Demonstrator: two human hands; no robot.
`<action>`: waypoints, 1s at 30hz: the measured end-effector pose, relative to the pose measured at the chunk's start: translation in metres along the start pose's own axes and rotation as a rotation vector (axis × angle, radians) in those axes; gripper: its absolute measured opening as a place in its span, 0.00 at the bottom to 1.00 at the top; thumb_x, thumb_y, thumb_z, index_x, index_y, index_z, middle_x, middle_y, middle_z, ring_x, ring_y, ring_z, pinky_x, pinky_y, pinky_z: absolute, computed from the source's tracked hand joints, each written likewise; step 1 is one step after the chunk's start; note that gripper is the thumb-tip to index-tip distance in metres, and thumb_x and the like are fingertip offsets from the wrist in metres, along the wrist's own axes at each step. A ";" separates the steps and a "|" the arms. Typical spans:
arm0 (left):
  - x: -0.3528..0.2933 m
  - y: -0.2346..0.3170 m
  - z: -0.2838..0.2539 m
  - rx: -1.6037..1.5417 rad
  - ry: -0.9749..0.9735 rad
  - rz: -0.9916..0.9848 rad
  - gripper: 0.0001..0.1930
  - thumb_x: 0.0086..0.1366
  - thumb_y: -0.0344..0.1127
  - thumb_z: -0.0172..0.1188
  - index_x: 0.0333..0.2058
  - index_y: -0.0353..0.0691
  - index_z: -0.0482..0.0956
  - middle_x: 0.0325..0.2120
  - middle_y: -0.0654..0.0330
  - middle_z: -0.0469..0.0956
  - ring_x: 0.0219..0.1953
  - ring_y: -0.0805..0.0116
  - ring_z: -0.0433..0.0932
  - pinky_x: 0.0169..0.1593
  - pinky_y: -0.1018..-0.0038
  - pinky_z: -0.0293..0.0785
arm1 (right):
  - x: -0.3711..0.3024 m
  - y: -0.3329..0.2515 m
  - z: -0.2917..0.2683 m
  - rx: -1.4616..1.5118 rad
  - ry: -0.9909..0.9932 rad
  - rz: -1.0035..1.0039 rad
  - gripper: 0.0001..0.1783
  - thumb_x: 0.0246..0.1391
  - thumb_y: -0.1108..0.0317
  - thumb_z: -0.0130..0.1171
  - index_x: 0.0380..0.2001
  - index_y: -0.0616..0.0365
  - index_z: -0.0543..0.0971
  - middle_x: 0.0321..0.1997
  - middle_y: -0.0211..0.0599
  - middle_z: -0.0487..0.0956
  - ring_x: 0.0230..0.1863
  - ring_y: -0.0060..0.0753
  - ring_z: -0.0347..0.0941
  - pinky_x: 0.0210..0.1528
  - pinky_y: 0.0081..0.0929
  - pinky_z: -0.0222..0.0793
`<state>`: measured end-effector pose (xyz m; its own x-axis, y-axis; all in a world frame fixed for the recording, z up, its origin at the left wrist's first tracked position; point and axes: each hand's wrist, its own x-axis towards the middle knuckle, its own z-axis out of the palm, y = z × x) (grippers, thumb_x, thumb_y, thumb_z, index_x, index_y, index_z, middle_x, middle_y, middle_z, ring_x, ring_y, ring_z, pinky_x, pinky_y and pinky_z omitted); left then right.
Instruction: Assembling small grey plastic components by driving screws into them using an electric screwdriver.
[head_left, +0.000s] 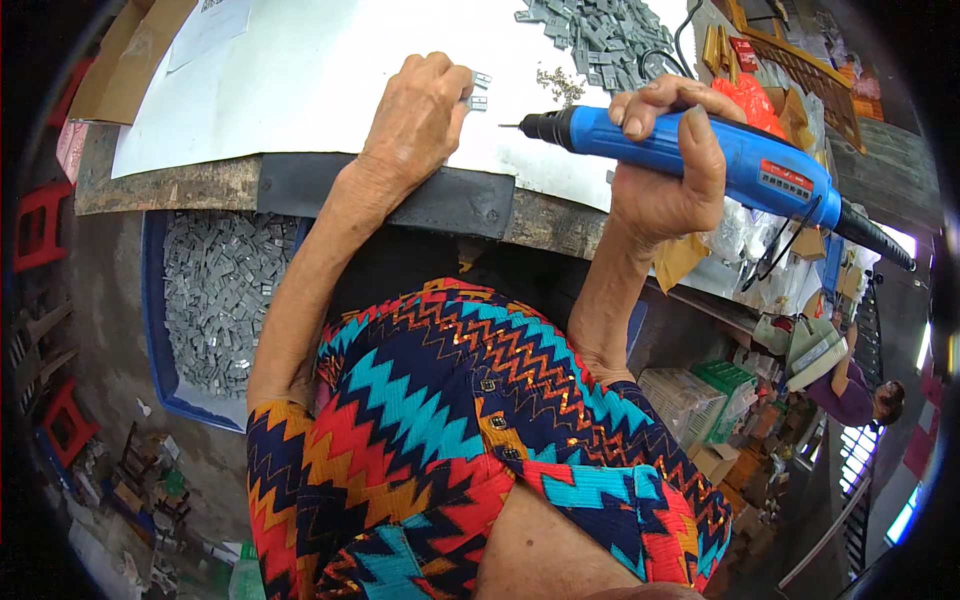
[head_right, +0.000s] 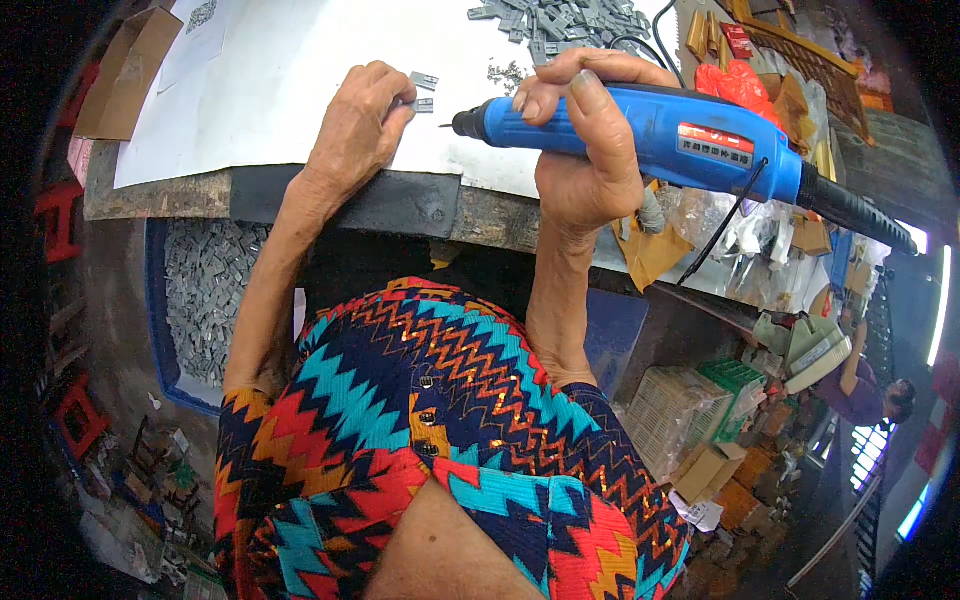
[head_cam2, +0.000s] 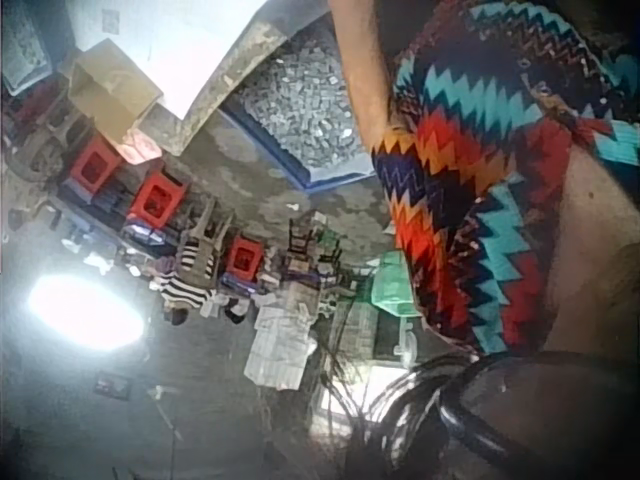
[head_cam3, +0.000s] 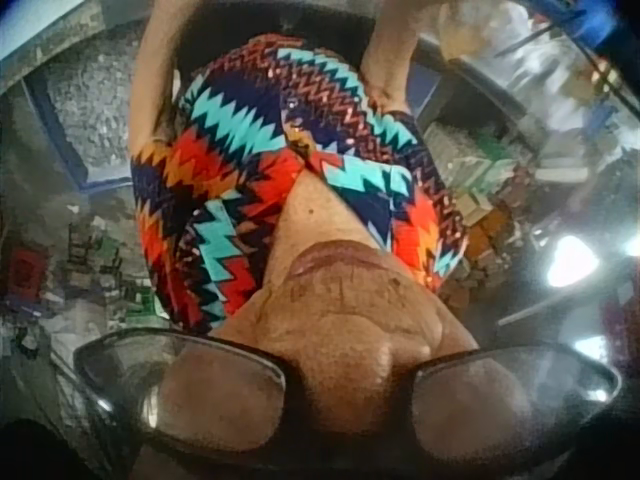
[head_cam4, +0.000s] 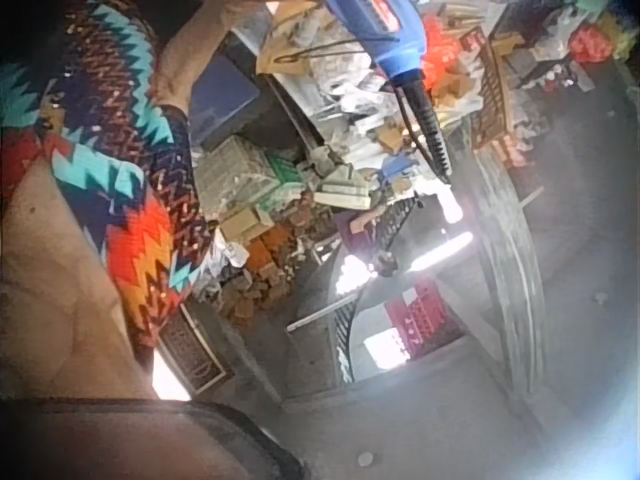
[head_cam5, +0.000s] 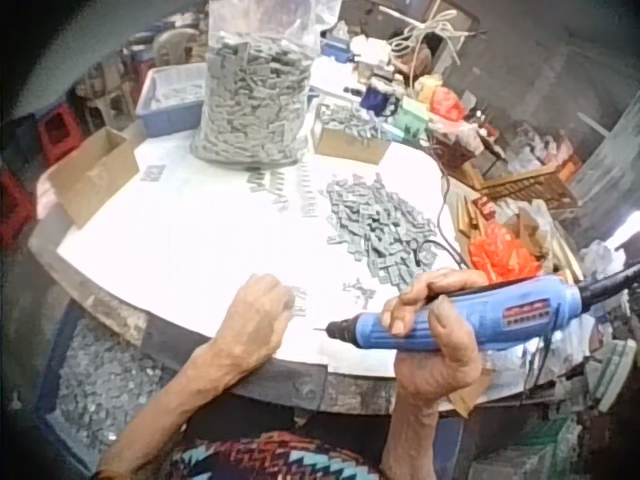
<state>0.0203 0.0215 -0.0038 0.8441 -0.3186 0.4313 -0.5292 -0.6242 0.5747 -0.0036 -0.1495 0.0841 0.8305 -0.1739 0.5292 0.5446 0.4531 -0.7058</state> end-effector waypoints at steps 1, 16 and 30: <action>-0.001 0.001 -0.001 -0.002 0.000 -0.003 0.06 0.49 0.24 0.55 0.29 0.32 0.72 0.28 0.54 0.70 0.34 0.58 0.69 0.40 0.67 0.66 | 0.001 0.001 0.000 -0.001 -0.001 0.003 0.12 0.44 0.77 0.48 0.35 0.67 0.67 0.27 0.52 0.73 0.20 0.33 0.69 0.29 0.35 0.69; -0.003 0.006 0.006 -0.156 0.016 -0.017 0.05 0.50 0.24 0.54 0.27 0.31 0.72 0.27 0.53 0.71 0.33 0.58 0.71 0.38 0.68 0.68 | 0.024 0.023 0.019 -0.209 -0.225 0.062 0.09 0.44 0.76 0.48 0.31 0.68 0.70 0.25 0.49 0.73 0.22 0.32 0.67 0.30 0.34 0.65; -0.007 0.004 0.008 -0.098 0.045 -0.019 0.05 0.48 0.22 0.54 0.27 0.31 0.72 0.27 0.53 0.71 0.34 0.56 0.71 0.40 0.66 0.68 | 0.022 0.039 0.028 -0.292 -0.295 -0.048 0.07 0.41 0.78 0.50 0.27 0.69 0.72 0.21 0.48 0.74 0.18 0.31 0.70 0.25 0.30 0.69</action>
<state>0.0130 0.0155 -0.0101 0.8504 -0.2734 0.4495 -0.5210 -0.5566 0.6472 0.0329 -0.1117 0.0816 0.7575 0.0884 0.6469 0.6273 0.1759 -0.7586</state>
